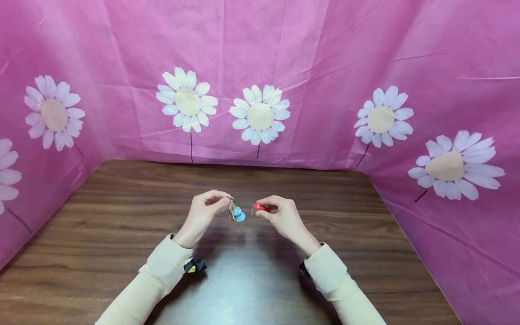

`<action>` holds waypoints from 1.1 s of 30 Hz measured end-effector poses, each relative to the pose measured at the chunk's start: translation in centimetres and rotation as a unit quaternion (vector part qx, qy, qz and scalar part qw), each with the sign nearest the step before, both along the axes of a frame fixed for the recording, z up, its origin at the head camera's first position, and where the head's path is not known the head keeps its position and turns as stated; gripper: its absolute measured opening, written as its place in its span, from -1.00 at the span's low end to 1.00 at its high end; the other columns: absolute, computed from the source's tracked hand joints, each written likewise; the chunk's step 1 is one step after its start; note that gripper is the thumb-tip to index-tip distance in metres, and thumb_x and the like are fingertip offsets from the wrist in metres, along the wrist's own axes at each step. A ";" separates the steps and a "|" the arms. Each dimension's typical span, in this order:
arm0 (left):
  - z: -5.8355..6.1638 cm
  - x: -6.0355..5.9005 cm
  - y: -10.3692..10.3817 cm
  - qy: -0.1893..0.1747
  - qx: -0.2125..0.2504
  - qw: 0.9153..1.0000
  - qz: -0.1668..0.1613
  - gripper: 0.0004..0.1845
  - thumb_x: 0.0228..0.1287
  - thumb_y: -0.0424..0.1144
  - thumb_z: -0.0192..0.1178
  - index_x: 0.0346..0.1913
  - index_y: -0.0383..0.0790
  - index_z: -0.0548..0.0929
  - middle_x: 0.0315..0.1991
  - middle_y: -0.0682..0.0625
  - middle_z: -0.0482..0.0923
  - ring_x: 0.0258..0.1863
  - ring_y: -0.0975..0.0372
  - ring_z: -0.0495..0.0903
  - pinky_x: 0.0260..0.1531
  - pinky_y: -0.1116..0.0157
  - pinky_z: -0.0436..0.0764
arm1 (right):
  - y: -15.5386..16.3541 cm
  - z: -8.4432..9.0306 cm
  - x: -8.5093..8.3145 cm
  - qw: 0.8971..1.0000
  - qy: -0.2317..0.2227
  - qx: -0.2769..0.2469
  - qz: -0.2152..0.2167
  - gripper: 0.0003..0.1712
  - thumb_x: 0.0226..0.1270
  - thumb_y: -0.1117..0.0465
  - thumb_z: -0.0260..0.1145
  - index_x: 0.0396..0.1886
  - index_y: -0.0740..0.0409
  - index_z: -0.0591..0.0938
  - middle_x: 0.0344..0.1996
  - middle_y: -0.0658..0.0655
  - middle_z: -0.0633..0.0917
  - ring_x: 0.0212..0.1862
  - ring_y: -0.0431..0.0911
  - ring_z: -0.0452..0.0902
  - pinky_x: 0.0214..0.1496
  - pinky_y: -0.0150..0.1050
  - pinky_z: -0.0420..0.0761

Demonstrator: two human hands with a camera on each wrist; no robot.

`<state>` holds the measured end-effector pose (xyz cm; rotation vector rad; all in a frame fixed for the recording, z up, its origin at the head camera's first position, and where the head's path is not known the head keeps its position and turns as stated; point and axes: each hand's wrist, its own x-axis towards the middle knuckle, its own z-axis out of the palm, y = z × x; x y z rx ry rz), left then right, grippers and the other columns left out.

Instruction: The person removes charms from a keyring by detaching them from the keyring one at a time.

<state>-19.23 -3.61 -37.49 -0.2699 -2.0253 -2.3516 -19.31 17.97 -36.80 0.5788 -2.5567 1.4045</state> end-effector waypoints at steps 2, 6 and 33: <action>-0.2 0.1 -0.2 0.001 -0.011 1.000 -0.005 -0.79 0.13 -0.39 0.23 -0.19 -0.46 0.61 -0.42 0.10 0.64 -0.39 0.36 0.60 -0.25 0.38 0.61 | 0.2 -0.6 -0.8 0.999 -0.034 -0.017 0.008 -0.71 -0.05 0.36 0.44 -0.24 0.31 0.68 -0.35 0.17 0.72 -0.35 -0.28 0.58 -0.29 -0.37 0.63; -0.4 0.4 -0.4 0.001 -0.011 1.000 -0.022 -0.80 0.12 -0.41 0.23 -0.21 -0.47 0.61 -0.43 0.07 0.64 -0.40 0.35 0.61 -0.26 0.30 0.64 | 0.6 -1.8 -3.1 0.994 -0.096 -0.045 -0.010 -0.67 -0.05 0.35 0.44 -0.20 0.33 0.67 -0.33 0.23 0.72 -0.33 -0.29 0.61 -0.29 -0.43 0.60; -0.3 0.3 -0.7 0.020 -0.038 0.997 -0.061 -0.78 0.13 -0.41 0.22 -0.19 -0.51 0.60 -0.36 -0.08 0.65 -0.40 0.35 0.60 -0.24 0.27 0.64 | 3.6 -7.9 -9.3 0.983 -0.132 0.072 -0.108 -0.67 -0.09 0.32 0.47 -0.23 0.27 0.69 -0.30 0.20 0.72 -0.36 -0.27 0.51 -0.28 -0.43 0.47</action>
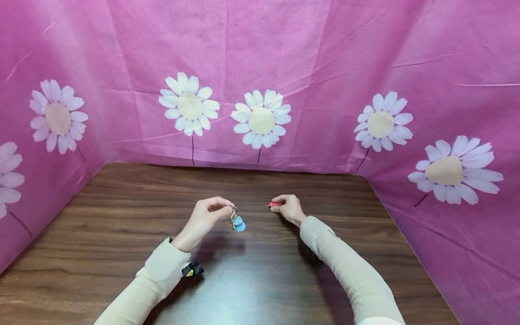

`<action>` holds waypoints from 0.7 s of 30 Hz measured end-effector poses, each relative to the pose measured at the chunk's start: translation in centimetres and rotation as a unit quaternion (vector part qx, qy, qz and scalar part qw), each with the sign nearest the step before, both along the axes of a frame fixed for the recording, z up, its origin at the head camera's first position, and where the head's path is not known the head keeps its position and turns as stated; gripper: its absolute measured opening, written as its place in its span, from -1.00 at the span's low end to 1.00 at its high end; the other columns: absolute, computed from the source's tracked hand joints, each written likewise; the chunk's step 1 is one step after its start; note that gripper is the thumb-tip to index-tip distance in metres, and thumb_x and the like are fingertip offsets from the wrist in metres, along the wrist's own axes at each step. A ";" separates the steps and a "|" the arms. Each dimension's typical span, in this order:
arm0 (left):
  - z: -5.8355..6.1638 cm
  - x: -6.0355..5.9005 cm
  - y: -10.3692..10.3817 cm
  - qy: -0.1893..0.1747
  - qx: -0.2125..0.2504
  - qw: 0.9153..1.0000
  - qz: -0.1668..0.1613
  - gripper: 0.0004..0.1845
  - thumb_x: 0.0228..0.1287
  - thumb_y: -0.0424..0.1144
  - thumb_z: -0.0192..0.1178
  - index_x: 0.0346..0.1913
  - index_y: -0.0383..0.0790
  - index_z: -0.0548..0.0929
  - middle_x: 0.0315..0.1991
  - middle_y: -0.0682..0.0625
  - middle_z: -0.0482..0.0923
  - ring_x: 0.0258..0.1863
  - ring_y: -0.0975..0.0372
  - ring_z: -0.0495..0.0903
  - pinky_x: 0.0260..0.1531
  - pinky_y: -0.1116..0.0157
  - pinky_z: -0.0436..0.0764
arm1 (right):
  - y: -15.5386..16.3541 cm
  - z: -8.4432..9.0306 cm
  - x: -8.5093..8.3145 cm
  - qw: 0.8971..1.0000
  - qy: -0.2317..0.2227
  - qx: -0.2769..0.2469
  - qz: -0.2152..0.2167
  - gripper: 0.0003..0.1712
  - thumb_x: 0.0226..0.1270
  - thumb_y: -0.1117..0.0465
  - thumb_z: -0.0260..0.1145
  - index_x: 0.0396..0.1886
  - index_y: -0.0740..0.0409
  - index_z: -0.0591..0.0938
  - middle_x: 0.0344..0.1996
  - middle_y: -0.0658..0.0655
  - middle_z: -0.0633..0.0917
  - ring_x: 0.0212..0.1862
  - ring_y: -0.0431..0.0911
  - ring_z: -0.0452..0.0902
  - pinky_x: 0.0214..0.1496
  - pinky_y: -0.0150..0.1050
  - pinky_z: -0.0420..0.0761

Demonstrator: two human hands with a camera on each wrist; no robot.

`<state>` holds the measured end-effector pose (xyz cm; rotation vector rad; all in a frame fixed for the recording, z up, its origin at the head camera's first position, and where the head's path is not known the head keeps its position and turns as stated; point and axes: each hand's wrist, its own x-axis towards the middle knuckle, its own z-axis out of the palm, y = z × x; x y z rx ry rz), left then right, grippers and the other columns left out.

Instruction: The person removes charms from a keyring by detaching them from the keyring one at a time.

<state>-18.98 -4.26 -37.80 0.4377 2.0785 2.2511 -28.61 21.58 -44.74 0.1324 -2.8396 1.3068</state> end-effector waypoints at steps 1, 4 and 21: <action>0.0 0.0 0.1 0.000 0.001 1.000 0.000 -0.78 0.13 -0.41 0.22 -0.19 -0.51 0.60 -0.36 -0.08 0.65 -0.40 0.35 0.60 -0.24 0.27 0.64 | 0.1 0.0 0.0 1.000 -0.001 0.002 0.003 -0.66 -0.09 0.32 0.47 -0.22 0.27 0.69 -0.29 0.20 0.72 -0.35 -0.26 0.51 -0.27 -0.42 0.47; -0.1 0.1 0.3 0.000 0.006 1.000 0.001 -0.79 0.12 -0.42 0.22 -0.20 -0.51 0.60 -0.36 -0.06 0.66 -0.40 0.34 0.60 -0.25 0.28 0.64 | 0.4 -0.1 0.1 1.000 -0.010 -0.014 0.016 -0.63 -0.07 0.35 0.45 -0.17 0.31 0.66 -0.28 0.23 0.71 -0.32 -0.22 0.54 -0.25 -0.41 0.49; -0.1 0.3 0.2 0.016 -0.003 1.000 0.010 -0.78 0.13 -0.39 0.23 -0.19 -0.49 0.61 -0.35 -0.12 0.65 -0.40 0.37 0.60 -0.25 0.32 0.63 | 1.0 1.1 0.0 0.994 -0.061 -0.064 0.060 -0.53 0.07 0.32 0.36 -0.01 0.45 0.53 -0.14 0.35 0.64 -0.31 -0.28 0.50 -0.30 -0.48 0.47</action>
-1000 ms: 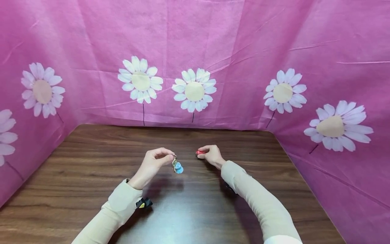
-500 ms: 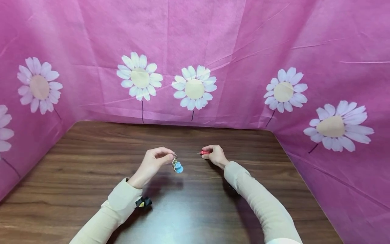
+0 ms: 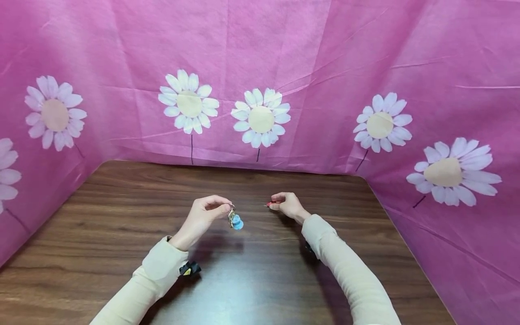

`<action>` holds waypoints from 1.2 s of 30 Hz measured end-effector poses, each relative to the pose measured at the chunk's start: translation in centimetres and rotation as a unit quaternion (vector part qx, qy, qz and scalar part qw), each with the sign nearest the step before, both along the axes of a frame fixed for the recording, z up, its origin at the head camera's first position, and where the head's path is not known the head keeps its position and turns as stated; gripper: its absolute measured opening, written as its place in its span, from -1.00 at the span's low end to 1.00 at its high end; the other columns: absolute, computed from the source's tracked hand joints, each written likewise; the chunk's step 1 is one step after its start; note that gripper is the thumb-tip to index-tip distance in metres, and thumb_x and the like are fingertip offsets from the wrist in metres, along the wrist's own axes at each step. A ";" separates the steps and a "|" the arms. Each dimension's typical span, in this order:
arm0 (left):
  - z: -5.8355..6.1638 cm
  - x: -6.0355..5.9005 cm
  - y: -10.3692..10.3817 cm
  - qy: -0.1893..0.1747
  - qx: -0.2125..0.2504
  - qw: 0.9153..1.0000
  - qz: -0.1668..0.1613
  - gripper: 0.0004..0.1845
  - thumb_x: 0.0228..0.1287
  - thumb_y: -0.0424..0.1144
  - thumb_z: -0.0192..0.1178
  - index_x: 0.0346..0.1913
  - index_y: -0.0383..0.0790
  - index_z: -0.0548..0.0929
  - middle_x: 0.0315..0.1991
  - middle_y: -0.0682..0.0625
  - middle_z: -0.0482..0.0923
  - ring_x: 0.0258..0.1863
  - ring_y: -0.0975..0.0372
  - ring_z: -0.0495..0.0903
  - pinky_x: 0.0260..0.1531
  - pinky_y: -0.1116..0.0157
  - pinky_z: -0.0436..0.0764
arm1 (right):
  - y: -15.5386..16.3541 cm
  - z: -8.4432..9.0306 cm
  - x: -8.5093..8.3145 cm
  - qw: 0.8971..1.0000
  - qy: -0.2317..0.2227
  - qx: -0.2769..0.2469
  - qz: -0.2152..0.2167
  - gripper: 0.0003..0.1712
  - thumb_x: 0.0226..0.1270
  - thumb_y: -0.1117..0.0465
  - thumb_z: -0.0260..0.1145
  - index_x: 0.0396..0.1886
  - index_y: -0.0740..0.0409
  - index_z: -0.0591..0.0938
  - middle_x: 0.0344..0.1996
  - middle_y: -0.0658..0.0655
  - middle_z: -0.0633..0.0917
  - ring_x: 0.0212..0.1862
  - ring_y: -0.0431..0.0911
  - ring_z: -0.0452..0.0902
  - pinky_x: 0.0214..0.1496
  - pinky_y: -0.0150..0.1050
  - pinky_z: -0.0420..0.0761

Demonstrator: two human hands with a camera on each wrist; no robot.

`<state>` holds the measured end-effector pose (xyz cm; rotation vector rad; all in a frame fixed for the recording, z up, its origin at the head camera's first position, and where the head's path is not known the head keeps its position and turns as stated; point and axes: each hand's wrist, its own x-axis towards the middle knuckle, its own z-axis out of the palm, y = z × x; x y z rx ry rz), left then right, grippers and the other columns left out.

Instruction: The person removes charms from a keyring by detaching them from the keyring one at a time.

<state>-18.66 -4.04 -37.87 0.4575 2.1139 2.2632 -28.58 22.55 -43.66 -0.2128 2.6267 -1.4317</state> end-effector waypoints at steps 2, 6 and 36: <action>-0.1 -0.1 -0.1 0.012 -0.014 1.000 0.005 -0.80 0.13 -0.39 0.23 -0.21 -0.46 0.63 -0.32 -0.23 0.65 -0.41 0.37 0.60 -0.27 0.33 0.63 | -0.1 0.5 0.0 1.000 0.000 0.015 0.007 -0.53 0.10 0.28 0.35 0.00 0.43 0.53 -0.13 0.33 0.64 -0.31 -0.26 0.51 -0.32 -0.45 0.48; -0.4 -0.4 -0.1 0.035 -0.049 0.998 0.008 -0.82 0.13 -0.38 0.24 -0.23 -0.43 0.65 -0.30 -0.31 0.65 -0.45 0.38 0.60 -0.35 0.33 0.63 | -0.6 1.6 0.5 0.998 0.017 0.063 0.004 -0.56 0.14 0.24 0.33 0.01 0.35 0.54 -0.20 0.27 0.68 -0.29 -0.14 0.58 -0.26 -0.35 0.52; -0.3 -0.6 0.3 0.034 -0.044 0.998 0.017 -0.83 0.14 -0.41 0.22 -0.19 -0.40 0.64 -0.28 -0.28 0.64 -0.37 0.38 0.59 -0.32 0.42 0.58 | -8.2 5.2 8.5 0.983 0.079 -0.123 0.110 -0.70 0.08 0.23 0.38 -0.18 0.27 0.64 -0.26 0.19 0.70 -0.26 -0.23 0.62 -0.20 -0.35 0.61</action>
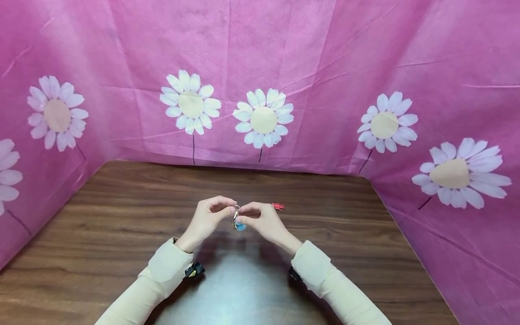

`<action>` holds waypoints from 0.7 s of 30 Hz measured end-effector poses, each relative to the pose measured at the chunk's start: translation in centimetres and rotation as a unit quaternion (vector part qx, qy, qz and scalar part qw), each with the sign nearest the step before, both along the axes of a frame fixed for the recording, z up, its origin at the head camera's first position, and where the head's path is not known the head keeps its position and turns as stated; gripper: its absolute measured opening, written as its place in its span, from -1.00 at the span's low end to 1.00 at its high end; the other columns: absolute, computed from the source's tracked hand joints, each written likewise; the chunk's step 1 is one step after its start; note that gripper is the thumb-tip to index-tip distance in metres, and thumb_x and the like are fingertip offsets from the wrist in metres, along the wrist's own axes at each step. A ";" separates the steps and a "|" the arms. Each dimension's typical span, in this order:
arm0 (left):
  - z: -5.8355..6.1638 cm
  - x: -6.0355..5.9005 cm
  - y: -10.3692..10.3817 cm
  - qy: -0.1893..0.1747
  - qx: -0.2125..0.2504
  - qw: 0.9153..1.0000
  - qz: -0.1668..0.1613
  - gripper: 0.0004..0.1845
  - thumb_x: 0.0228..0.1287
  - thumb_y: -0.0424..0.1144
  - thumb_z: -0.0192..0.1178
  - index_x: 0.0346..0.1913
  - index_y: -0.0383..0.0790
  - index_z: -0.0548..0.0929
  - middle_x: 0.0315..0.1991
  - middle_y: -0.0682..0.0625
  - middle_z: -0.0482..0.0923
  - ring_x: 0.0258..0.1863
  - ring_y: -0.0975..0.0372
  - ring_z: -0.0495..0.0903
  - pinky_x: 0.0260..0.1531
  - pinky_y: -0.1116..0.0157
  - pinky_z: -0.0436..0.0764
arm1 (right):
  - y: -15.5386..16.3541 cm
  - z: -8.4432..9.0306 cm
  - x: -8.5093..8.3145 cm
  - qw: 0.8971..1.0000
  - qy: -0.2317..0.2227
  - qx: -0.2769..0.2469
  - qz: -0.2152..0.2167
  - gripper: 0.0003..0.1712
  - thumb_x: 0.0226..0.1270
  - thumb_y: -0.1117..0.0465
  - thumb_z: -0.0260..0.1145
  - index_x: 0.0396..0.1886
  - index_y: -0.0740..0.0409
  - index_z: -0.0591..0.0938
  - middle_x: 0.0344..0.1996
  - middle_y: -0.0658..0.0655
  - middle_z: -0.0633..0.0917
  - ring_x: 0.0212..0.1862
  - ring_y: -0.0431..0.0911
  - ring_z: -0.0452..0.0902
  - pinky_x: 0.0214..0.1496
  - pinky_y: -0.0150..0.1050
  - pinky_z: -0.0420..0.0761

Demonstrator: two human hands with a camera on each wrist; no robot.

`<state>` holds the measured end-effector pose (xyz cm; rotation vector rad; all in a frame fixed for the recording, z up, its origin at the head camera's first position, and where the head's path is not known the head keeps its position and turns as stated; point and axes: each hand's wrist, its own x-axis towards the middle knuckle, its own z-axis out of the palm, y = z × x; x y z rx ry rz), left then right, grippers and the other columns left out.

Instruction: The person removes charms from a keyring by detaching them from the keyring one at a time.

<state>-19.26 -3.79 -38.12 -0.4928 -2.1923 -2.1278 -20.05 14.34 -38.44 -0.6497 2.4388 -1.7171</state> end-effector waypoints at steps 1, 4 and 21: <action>0.0 0.0 0.1 0.004 0.000 1.000 0.000 -0.83 0.14 -0.40 0.22 -0.20 -0.40 0.64 -0.29 -0.27 0.65 -0.37 0.37 0.60 -0.30 0.41 0.59 | -0.1 0.0 0.1 1.000 -0.004 -0.004 -0.001 -0.70 0.07 0.25 0.39 -0.19 0.28 0.64 -0.26 0.20 0.70 -0.26 -0.23 0.63 -0.20 -0.35 0.61; 0.0 0.0 0.3 0.015 0.002 1.000 0.001 -0.82 0.14 -0.38 0.23 -0.20 -0.40 0.64 -0.30 -0.27 0.65 -0.35 0.35 0.61 -0.28 0.39 0.60 | -0.4 -0.1 0.2 1.000 -0.008 -0.013 -0.004 -0.71 0.04 0.28 0.40 -0.21 0.30 0.63 -0.27 0.21 0.70 -0.28 -0.24 0.63 -0.22 -0.35 0.62; 2.3 1.7 1.1 0.039 0.021 0.998 0.046 -0.84 0.10 -0.52 0.19 -0.23 -0.53 0.61 -0.29 -0.38 0.60 -0.41 0.42 0.55 -0.30 0.52 0.53 | -0.2 1.2 1.1 0.988 0.115 0.064 -0.078 -0.89 0.11 0.27 0.36 -0.35 0.18 0.73 -0.40 0.08 0.73 -0.39 -0.31 0.57 -0.38 -0.42 0.58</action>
